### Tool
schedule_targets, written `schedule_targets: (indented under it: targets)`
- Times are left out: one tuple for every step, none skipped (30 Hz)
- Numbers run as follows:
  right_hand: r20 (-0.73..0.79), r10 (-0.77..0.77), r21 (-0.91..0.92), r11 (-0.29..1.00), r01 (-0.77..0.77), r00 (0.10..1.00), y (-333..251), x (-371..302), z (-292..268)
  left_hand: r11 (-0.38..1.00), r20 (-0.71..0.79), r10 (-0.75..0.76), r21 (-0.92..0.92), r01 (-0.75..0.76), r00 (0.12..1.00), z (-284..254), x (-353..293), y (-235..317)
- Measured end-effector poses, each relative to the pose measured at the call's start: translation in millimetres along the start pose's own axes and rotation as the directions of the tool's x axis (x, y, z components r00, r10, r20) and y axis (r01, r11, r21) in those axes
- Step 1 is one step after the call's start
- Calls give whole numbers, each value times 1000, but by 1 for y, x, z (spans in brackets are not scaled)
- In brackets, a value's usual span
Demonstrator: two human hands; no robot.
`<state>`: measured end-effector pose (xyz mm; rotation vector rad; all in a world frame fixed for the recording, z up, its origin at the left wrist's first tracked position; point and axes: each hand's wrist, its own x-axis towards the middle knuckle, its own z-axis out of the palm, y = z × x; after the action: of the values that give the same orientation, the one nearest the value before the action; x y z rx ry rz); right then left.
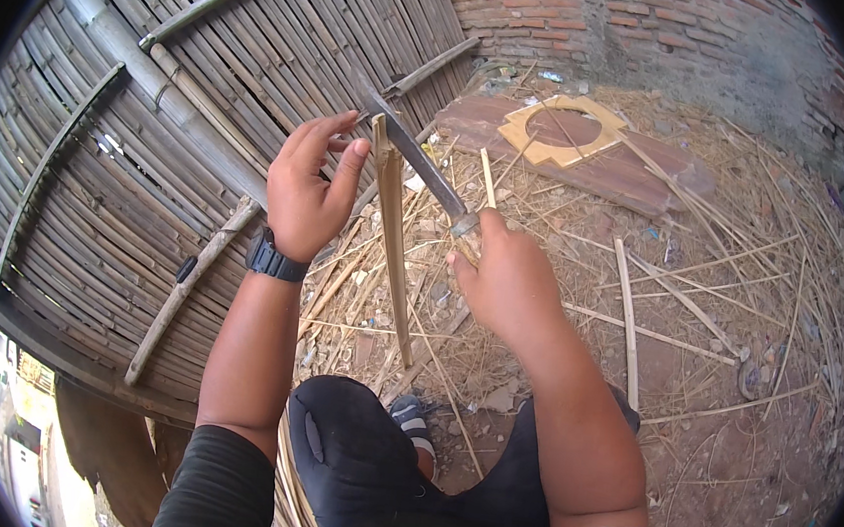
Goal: The person sits on the ground and uses a knife to split a long bamboo stick into thin strips. They hold the bamboo vertically and repeatedly strike it with the knife to separate the fibers, then pull the resulting strips apart by hand.
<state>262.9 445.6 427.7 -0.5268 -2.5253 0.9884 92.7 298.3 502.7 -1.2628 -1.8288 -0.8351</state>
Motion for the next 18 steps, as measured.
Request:
schedule_targets:
  targets:
    - [15, 1, 47, 999, -2, 1000, -3, -1, 2, 1000, -15, -10, -18, 10, 1000, 0, 2, -5]
    - [31, 2, 95, 995, -5, 1000, -7, -3, 4, 993, -43, -92, -75, 88, 995, -5, 5, -11]
    - [48, 3, 145, 989, -10, 999, -11, -3, 7, 978, -95, -154, -159, 137, 984, -9, 3, -21]
    - [27, 6, 135, 991, -10, 1000, -14, -3, 11, 953, -140, -222, -242, 184, 965, -12, -3, -33]
    - [7, 9, 126, 992, -10, 1000, -17, -3, 15, 919, -180, -293, -325, 224, 939, -16, -8, -43]
    - [-15, 17, 109, 994, -16, 1000, -15, -1, 19, 875, -165, -367, -394, 280, 915, -19, -21, -44]
    - [-20, 18, 104, 994, -16, 1000, -13, 1, 20, 846, -144, -401, -437, 305, 905, -22, -36, -44]
    - [-25, 19, 100, 995, -17, 999, -10, 3, 21, 819, -91, -450, -438, 369, 889, -25, -55, -41]
    - [-29, 16, 97, 995, -13, 999, -9, 7, 21, 791, -42, -496, -434, 432, 867, -29, -74, -38]
    - [-9, 4, 132, 991, -2, 1000, -7, 10, 19, 753, 20, -522, -458, 472, 853, -32, -95, -37]
    - [13, -8, 166, 986, 6, 1000, -4, 15, 16, 712, 83, -546, -479, 514, 834, -33, -118, -37]
    - [27, -15, 196, 981, 10, 1000, -1, 19, 10, 680, 145, -554, -489, 546, 820, -31, -135, -33]
    - [70, -20, 226, 974, 4, 997, 0, 22, 7, 649, 206, -562, -490, 582, 801, -33, -153, -31]
    - [112, -24, 255, 967, -5, 993, 1, 25, 3, 612, 261, -571, -497, 616, 778, -36, -169, -31]
    - [158, -40, 288, 958, -8, 987, -4, 30, 0, 578, 308, -582, -495, 649, 753, -44, -183, -31]
    - [295, 30, 325, 937, -130, 955, -13, 31, -10, 537, 341, -604, -494, 684, 720, -47, -192, -30]
    - [325, 19, 357, 923, -141, 946, -13, 35, -11, 519, 348, -613, -499, 694, 709, -50, -199, -28]
    - [347, 6, 389, 909, -150, 938, -10, 39, -12, 506, 354, -617, -506, 699, 703, -53, -201, -27]
